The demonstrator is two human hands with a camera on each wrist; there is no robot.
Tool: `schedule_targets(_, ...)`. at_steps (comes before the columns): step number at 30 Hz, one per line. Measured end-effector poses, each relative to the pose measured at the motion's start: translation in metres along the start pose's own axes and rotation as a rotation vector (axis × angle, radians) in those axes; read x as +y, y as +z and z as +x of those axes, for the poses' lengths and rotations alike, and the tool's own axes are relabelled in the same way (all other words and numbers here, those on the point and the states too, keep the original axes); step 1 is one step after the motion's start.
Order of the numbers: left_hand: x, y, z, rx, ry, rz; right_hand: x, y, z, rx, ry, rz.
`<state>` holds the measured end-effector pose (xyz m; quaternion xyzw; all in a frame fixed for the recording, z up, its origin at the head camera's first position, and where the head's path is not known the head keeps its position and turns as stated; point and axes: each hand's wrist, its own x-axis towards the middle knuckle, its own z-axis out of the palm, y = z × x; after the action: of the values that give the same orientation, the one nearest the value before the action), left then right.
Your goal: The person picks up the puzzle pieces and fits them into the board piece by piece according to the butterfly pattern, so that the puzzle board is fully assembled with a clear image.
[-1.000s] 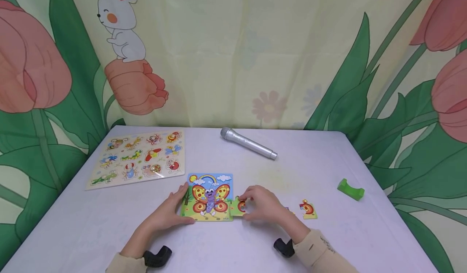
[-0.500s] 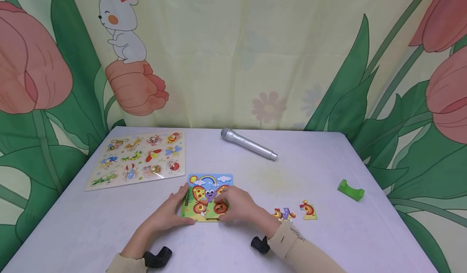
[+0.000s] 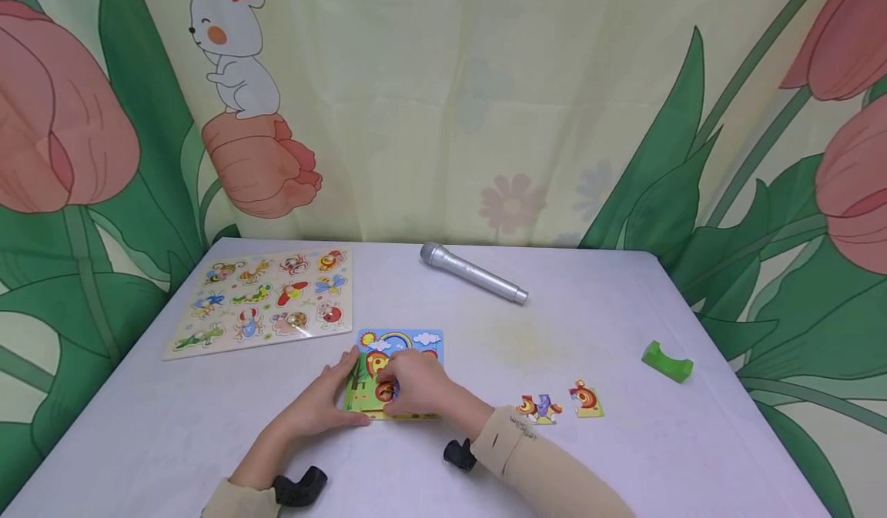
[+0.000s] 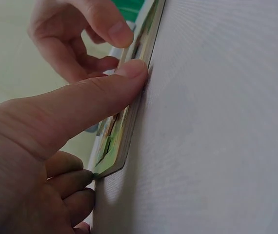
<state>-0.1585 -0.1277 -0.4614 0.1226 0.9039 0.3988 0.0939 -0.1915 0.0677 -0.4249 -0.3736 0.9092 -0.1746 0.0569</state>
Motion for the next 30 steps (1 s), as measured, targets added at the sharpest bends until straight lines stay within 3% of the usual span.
schedule_targets(11,0.001,0.001,0.0,0.003,-0.015,-0.01,-0.01,0.004,0.012,-0.036,0.016,0.02)
schedule_targets(30,0.0,0.001,0.0,0.009,-0.017,-0.009,-0.012,0.004,0.013,-0.079,0.064,0.053)
